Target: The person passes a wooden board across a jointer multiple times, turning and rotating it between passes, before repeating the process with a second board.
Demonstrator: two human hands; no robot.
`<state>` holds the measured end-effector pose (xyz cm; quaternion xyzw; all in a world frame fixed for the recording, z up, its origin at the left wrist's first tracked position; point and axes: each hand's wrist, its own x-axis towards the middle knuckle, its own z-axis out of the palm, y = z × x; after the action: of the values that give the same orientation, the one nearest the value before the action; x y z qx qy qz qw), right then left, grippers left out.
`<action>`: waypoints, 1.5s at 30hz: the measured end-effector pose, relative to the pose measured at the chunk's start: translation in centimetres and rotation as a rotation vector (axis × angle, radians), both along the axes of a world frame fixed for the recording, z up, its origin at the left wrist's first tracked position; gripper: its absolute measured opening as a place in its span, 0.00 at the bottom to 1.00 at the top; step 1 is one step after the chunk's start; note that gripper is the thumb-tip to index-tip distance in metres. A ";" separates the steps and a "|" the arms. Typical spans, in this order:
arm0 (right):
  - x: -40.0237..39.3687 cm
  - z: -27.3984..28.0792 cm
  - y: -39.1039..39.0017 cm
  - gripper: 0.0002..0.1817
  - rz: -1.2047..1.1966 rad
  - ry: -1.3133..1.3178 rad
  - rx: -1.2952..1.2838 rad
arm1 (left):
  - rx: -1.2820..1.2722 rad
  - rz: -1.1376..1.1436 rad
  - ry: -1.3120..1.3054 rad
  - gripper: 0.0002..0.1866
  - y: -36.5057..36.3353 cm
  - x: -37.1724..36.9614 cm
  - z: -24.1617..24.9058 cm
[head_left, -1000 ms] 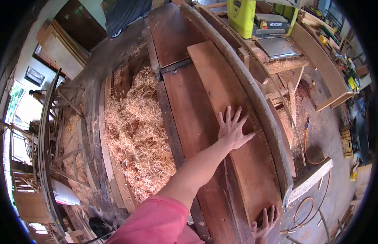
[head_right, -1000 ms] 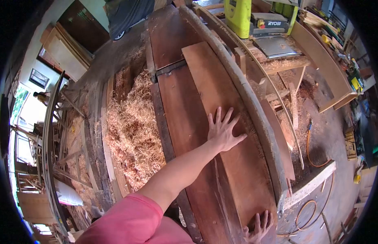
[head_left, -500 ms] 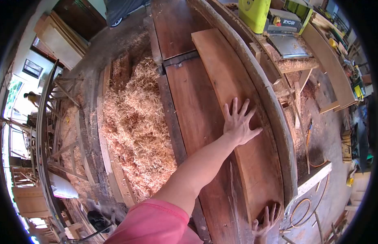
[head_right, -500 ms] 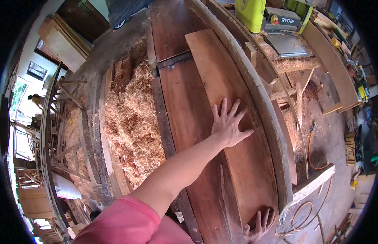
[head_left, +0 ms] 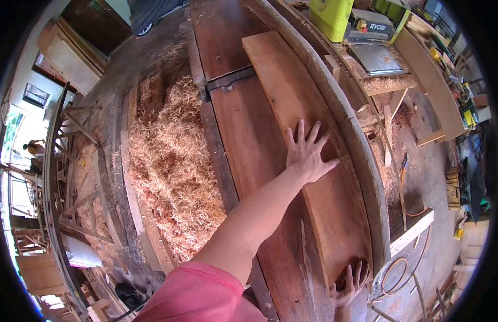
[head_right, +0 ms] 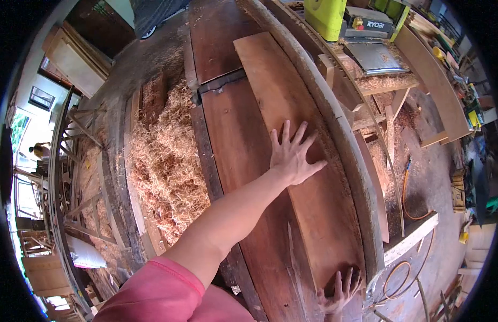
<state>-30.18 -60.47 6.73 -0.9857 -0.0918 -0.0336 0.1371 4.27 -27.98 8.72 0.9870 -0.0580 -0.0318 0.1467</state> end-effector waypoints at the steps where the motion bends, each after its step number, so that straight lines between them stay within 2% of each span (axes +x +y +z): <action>1: 0.2 0.0 0.2 0.44 -0.001 0.009 -0.018 | 0.001 -0.003 0.003 0.49 0.2 0.3 0.1; 5: 0.8 0.7 1.4 0.44 -0.041 0.112 -0.034 | 0.013 0.004 -0.029 0.49 0.7 1.2 0.0; 18: 5.2 0.6 5.0 0.42 -0.040 -0.019 0.018 | 0.063 0.011 -0.024 0.49 2.9 4.9 -0.3; 33: 9.9 1.5 8.5 0.42 -0.110 0.065 0.000 | 0.152 0.010 -0.009 0.48 5.5 9.0 -0.2; 45: 13.2 1.2 10.6 0.42 -0.105 0.008 0.025 | 0.138 0.021 -0.061 0.48 7.4 11.9 -0.8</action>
<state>-16.98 -49.88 7.89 -0.9875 -0.0391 -0.0377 0.1481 16.19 -20.59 7.88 0.9958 -0.0496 -0.0040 0.0769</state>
